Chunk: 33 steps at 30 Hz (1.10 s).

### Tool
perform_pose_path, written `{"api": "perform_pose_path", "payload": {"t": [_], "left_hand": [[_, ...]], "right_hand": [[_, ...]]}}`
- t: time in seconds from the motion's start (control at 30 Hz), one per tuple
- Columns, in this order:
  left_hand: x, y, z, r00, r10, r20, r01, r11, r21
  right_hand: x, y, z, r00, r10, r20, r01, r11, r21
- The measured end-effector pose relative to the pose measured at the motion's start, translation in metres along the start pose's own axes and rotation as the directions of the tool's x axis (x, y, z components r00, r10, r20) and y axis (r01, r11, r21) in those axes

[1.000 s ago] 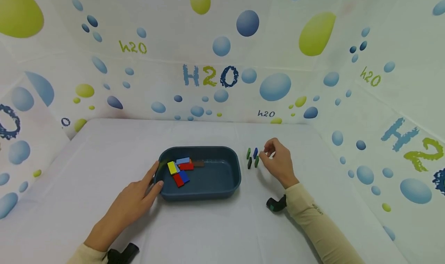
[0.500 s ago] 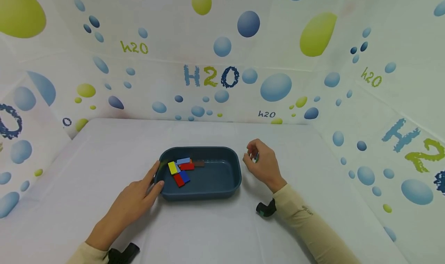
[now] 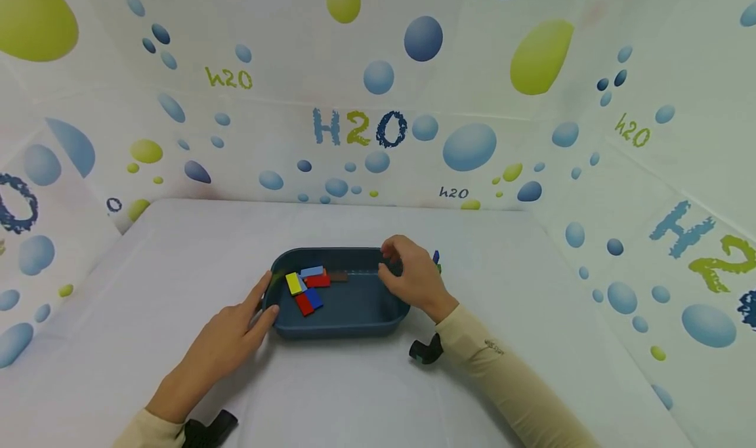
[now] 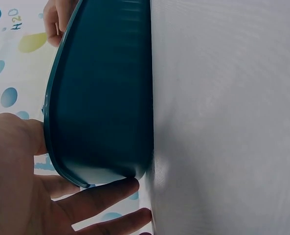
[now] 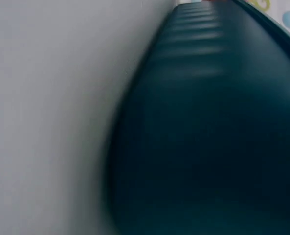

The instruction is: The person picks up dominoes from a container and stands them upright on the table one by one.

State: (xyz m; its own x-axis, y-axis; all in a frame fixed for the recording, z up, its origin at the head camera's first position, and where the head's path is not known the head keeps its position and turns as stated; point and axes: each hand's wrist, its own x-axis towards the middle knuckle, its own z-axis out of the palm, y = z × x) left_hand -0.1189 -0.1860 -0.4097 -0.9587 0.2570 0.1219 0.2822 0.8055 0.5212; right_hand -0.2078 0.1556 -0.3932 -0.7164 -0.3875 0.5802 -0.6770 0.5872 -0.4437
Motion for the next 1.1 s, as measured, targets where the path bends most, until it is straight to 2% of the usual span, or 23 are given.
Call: {"api": "perform_pose_path", "payload": {"t": [0.3,0.47,0.7,0.97,1.1], "left_hand": [[0.0,-0.001,0.0,1.0,0.003,-0.003,-0.003,1.0,0.005],[0.0,-0.001,0.0,1.0,0.002,-0.007,-0.002,1.0,0.01],[0.0,-0.001,0.0,1.0,-0.001,-0.001,0.001,1.0,0.005],[0.0,0.0,-0.001,1.0,0.006,-0.007,-0.006,1.0,0.002],[0.0,0.0,-0.001,1.0,0.006,-0.008,-0.006,1.0,0.0]], "right_hand": [[0.015,-0.013,0.016,0.992,-0.01,0.127,0.008,1.0,0.015],[0.023,-0.018,0.024,0.979,-0.004,0.202,-0.001,1.0,0.025],[0.032,-0.024,0.035,0.941,0.054,0.334,-0.065,0.998,0.021],[0.042,-0.032,0.049,0.873,0.171,0.457,-0.155,0.985,-0.071],[0.043,-0.036,0.052,0.868,0.176,0.464,-0.155,0.984,-0.083]]}}
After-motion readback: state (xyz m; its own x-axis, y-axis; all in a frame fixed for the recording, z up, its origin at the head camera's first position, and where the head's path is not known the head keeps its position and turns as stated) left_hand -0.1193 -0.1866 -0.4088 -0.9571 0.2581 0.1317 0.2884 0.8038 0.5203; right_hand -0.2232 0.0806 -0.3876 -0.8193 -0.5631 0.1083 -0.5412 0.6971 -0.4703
